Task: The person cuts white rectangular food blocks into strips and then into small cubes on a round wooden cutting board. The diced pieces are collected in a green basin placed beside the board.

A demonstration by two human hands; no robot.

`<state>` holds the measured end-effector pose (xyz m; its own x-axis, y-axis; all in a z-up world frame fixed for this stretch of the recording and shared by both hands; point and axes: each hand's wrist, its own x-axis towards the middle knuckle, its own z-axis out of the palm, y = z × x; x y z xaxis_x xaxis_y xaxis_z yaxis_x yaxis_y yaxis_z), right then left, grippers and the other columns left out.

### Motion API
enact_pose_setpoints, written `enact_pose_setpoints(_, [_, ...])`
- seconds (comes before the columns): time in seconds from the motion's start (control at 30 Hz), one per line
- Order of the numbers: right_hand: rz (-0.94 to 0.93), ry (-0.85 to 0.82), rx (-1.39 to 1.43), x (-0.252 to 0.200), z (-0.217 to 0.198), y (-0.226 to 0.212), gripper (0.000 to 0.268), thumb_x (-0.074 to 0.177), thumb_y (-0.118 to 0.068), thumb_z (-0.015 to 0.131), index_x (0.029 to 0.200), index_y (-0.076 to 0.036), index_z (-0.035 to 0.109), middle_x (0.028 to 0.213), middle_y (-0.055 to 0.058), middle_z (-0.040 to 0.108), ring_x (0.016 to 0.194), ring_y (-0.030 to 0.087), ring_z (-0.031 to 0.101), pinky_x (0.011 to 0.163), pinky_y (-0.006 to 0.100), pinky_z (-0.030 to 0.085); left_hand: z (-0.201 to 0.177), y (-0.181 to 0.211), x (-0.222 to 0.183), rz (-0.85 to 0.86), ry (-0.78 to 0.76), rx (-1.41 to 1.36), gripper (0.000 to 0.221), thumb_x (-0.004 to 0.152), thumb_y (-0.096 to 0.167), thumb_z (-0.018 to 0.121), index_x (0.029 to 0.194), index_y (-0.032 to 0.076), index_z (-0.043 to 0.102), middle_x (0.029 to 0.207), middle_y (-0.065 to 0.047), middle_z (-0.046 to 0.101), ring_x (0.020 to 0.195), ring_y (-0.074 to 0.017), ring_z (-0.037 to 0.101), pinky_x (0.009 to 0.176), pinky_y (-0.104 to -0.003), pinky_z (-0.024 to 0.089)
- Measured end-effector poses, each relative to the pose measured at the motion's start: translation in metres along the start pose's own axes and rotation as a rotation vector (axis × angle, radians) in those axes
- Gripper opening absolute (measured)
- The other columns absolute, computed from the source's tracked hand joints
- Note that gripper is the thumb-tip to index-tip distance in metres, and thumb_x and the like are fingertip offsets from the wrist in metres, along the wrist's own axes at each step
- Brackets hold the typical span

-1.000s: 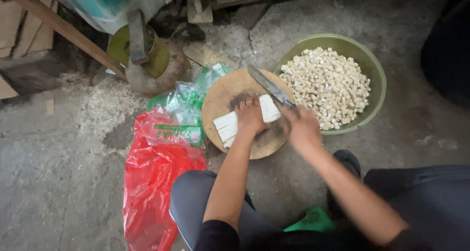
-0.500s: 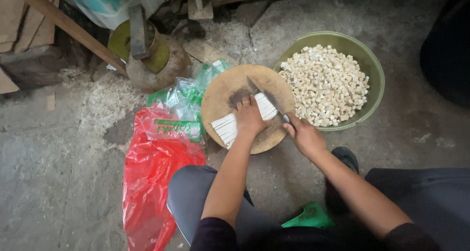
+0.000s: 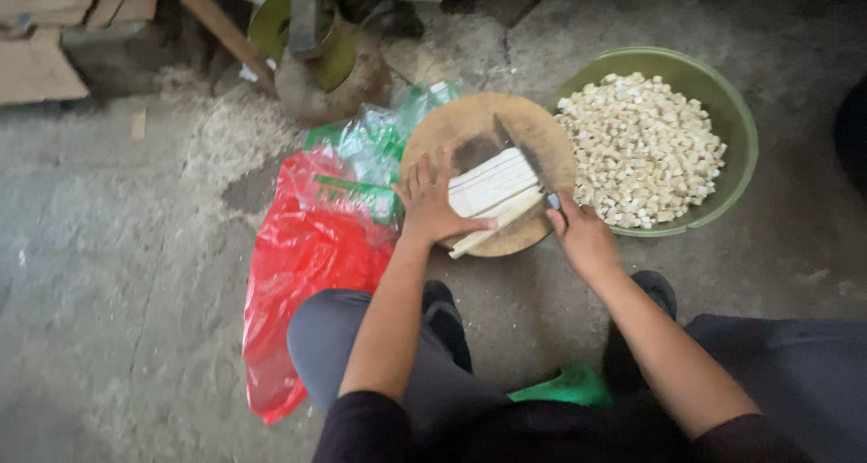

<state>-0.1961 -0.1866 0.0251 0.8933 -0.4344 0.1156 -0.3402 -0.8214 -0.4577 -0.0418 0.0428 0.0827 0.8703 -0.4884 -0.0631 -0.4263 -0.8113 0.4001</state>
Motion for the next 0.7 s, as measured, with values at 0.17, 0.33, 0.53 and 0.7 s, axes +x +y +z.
enact_pose_setpoints(0.17, [-0.063,0.049,-0.002,-0.001,0.008,0.006,0.049,0.104,-0.043,0.057,0.143,-0.014,0.059,0.101,0.027,0.068,0.09,0.046,0.068,0.077,0.053,0.057,0.013,-0.018,-0.024,0.026,-0.166,0.16,0.165,0.035,0.085,0.087,0.165,0.031,0.0,0.163,-0.034,0.01,0.154,-0.0511,0.001,0.112,-0.08,0.001])
enact_pose_setpoints(0.33, [-0.045,0.042,0.012,-0.003,0.011,0.008,0.049,0.103,-0.044,0.056,0.142,-0.014,0.058,0.105,0.026,0.069,0.093,0.045,0.069,0.078,0.053,0.056,0.034,-0.027,-0.021,0.116,0.067,0.072,0.145,0.044,0.078,0.088,0.161,0.024,0.021,0.148,-0.026,0.034,0.141,-0.0488,0.028,0.115,-0.072,0.016])
enact_pose_setpoints(0.53, [-0.015,-0.008,0.03,0.001,0.009,0.008,0.053,0.104,-0.047,0.053,0.144,-0.014,0.056,0.111,0.024,0.069,0.1,0.044,0.068,0.084,0.051,0.055,0.064,-0.02,-0.019,0.08,0.232,-0.018,0.132,0.053,0.066,0.088,0.16,0.011,0.031,0.14,-0.03,0.039,0.135,-0.0512,0.032,0.117,-0.065,0.016])
enact_pose_setpoints(0.7, [0.021,-0.027,0.038,0.001,0.009,0.005,0.054,0.103,-0.046,0.053,0.146,-0.014,0.055,0.111,0.025,0.069,0.1,0.045,0.068,0.084,0.052,0.055,0.045,-0.004,-0.023,-0.075,0.07,0.095,0.133,0.054,0.07,0.085,0.16,0.013,0.028,0.145,-0.029,0.037,0.143,-0.0488,0.026,0.118,-0.071,0.005])
